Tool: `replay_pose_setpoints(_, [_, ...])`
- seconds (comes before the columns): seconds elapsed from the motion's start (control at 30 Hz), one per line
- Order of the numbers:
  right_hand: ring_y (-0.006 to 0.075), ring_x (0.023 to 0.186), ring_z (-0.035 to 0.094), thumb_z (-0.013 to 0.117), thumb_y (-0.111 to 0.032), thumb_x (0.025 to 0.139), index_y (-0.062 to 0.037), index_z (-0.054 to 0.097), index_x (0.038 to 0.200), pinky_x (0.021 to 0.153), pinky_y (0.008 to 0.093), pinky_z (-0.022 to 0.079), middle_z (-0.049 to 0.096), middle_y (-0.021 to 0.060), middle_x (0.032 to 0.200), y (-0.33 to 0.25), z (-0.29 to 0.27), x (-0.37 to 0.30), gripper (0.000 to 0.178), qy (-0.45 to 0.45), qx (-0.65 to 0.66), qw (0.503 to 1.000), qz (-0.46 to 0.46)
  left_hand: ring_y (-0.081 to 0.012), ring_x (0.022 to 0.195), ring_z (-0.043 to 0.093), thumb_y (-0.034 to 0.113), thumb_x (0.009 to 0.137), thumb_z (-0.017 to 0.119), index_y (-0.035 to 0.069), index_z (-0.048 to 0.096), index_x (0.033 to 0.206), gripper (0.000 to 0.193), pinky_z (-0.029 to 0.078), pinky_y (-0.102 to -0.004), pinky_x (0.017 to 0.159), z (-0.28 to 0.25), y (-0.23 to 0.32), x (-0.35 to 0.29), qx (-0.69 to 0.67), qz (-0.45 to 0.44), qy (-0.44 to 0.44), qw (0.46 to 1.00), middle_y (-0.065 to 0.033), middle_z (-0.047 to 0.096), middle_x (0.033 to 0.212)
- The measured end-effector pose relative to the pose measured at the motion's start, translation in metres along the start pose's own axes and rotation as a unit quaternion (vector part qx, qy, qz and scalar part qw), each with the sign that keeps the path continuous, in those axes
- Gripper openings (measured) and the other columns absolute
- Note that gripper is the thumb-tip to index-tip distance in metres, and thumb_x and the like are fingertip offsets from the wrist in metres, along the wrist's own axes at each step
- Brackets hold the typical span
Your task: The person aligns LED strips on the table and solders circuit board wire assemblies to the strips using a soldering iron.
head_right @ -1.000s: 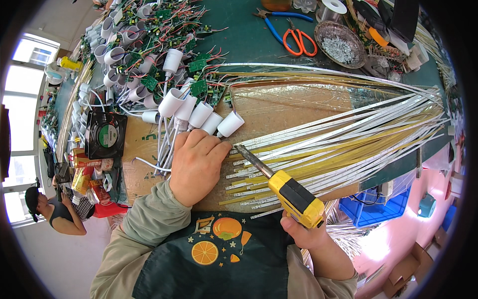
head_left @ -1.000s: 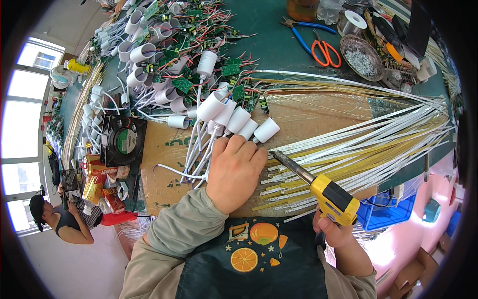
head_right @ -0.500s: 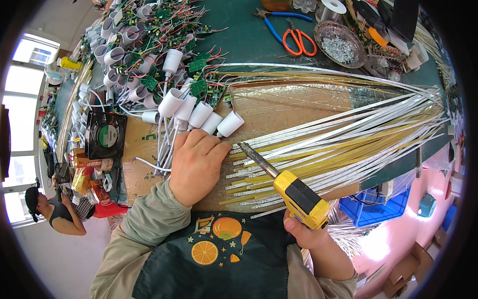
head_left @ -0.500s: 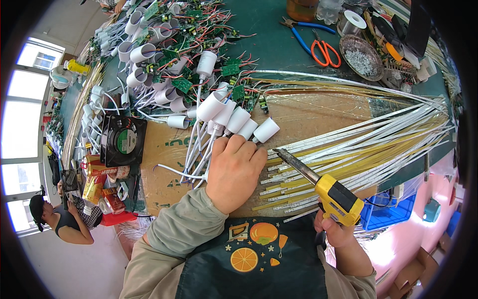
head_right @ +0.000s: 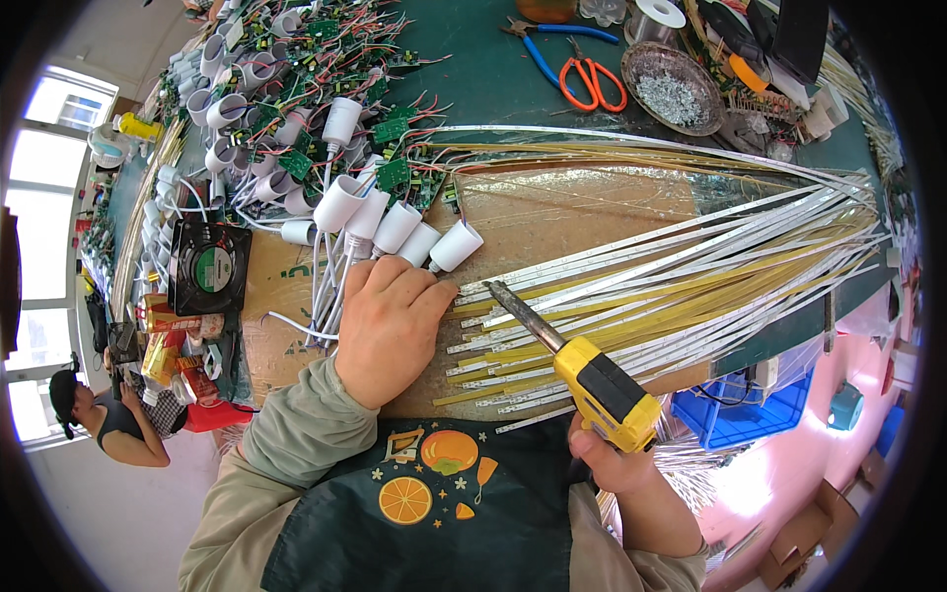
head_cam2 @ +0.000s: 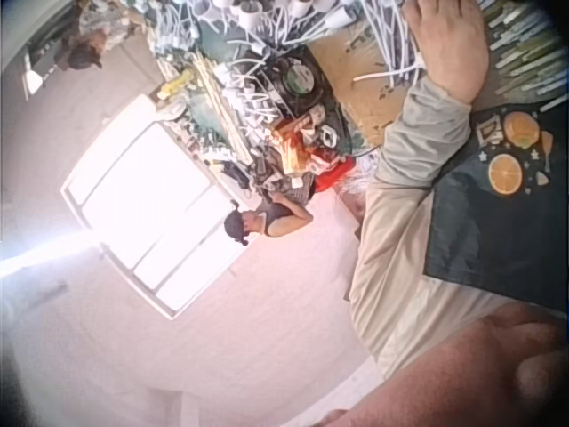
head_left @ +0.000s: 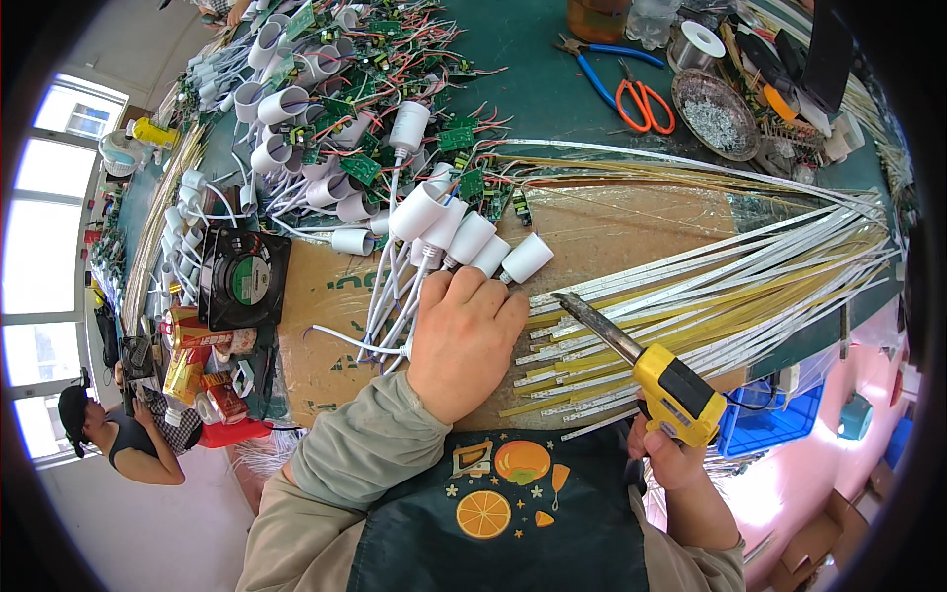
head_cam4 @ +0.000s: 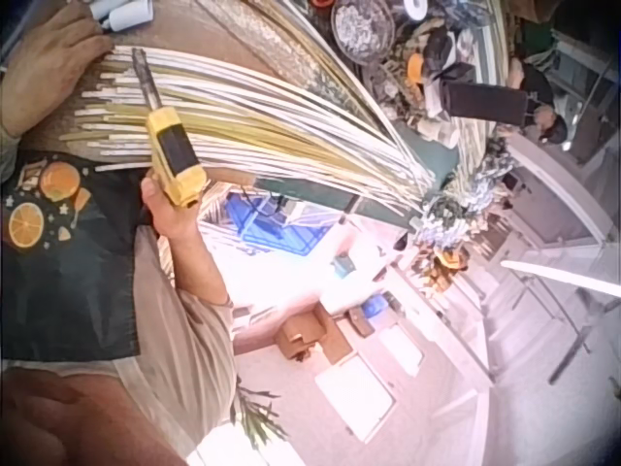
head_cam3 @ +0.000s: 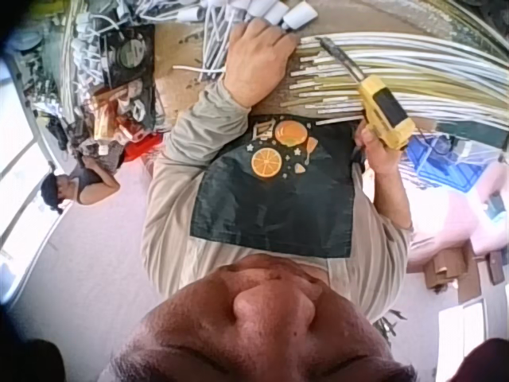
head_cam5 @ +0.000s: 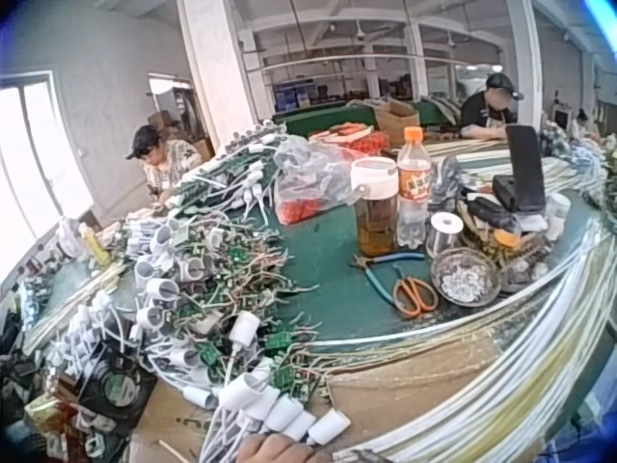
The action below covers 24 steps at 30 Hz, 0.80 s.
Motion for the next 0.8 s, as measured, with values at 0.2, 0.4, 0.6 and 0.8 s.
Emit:
replay_pose_setpoints(0.2, [0.0125,0.068,0.06,0.074,-0.014,0.09,-0.0014,0.052,0.136,0.059,0.0264,0.049,0.064,0.0069,0.082,-0.0012,0.0005,0.0006,0.053,0.005,0.024,1.0,0.01,-0.0215,0.095,0.055,0.013,0.079,0.062,0.009,0.068,0.093,0.016,0.04,-0.04,0.087,0.0008,0.0,0.0003,0.0,-0.001,-0.001,1.0,-0.001,0.062,0.089])
replay_pose_setpoints(0.4, [0.0128,0.068,0.059,0.074,-0.014,0.089,-0.0016,0.052,0.136,0.059,0.0267,0.049,0.063,0.0066,0.082,0.0007,-0.0004,-0.001,0.052,0.005,0.021,1.0,0.014,-0.0217,0.094,0.054,0.013,0.079,0.062,0.01,0.067,0.091,0.014,0.04,-0.0401,0.087,-0.0001,0.0002,0.0007,-0.001,0.001,0.002,1.0,-0.0009,0.06,0.087])
replay_pose_setpoints(0.6, [0.0133,0.068,0.059,0.073,-0.014,0.089,-0.0015,0.052,0.137,0.059,0.0273,0.048,0.063,0.0066,0.082,0.0036,-0.0017,-0.0021,0.054,0.004,0.014,1.0,0.015,-0.0217,0.093,0.054,0.013,0.078,0.062,0.01,0.067,0.091,0.014,0.04,-0.04,0.087,0.0003,0.0003,0.0004,-0.002,-0.002,0.002,1.0,-0.0008,0.059,0.086])
replay_pose_setpoints(0.8, [0.015,0.053,0.052,0.078,-0.035,0.087,0.0055,0.051,0.132,0.05,0.0283,0.044,0.055,0.0064,0.067,-0.0006,0.0046,0.0016,0.066,0.052,-0.018,0.998,0.014,-0.0222,0.092,0.057,0.01,0.077,0.065,0.01,0.069,0.093,0.016,0.041,-0.0392,0.086,-0.0031,0.0013,0.0019,-0.002,-0.008,-0.006,1.0,-0.0009,0.062,0.087])
Point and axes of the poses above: each hand's wrist, its own x-axis towards the middle knuckle, its own z-axis out of the palm, y = z × x, the point moved 4 cm from there along x, towards the middle knuckle
